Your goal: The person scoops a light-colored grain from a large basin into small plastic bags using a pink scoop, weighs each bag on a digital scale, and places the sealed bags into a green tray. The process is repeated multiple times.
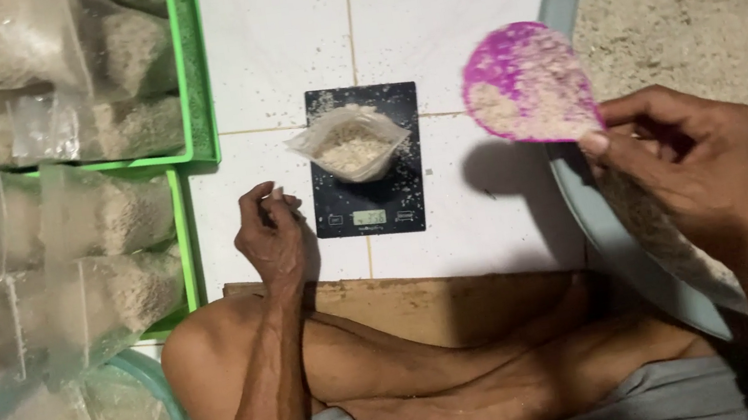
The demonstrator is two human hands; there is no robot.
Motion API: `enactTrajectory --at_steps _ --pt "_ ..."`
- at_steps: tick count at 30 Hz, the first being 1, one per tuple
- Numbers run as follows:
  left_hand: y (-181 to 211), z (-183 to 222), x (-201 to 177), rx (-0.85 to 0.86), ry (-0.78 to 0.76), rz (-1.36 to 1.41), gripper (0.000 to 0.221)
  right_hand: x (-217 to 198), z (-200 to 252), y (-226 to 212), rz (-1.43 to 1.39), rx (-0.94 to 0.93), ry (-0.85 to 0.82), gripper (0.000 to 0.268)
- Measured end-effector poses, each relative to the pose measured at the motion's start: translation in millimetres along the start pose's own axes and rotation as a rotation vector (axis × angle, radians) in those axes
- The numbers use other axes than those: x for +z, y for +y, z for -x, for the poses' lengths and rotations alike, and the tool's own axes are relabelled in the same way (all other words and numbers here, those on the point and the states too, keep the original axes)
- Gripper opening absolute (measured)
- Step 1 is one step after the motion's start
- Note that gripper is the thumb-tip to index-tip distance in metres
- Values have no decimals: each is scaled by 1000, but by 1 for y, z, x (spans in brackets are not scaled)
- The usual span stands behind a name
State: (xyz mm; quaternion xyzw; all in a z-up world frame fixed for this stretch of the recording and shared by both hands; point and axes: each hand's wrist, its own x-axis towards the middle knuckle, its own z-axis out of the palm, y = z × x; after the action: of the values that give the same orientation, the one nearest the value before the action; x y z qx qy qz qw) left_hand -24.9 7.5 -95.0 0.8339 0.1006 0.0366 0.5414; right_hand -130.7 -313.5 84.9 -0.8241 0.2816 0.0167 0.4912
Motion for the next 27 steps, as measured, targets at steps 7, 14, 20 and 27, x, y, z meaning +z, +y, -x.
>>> enactTrajectory --at_steps 7,14,20,27 --pt "-4 0 2 102 25 -17 18 -32 22 56 51 132 191 16" --pt "-10 0 0 145 8 -72 18 -50 32 94 17 230 278 16" --pt "-13 -1 6 32 48 -15 19 -71 34 140 37 198 291 14" --pt "-62 -11 3 181 -72 49 16 -96 29 167 146 98 405 17"
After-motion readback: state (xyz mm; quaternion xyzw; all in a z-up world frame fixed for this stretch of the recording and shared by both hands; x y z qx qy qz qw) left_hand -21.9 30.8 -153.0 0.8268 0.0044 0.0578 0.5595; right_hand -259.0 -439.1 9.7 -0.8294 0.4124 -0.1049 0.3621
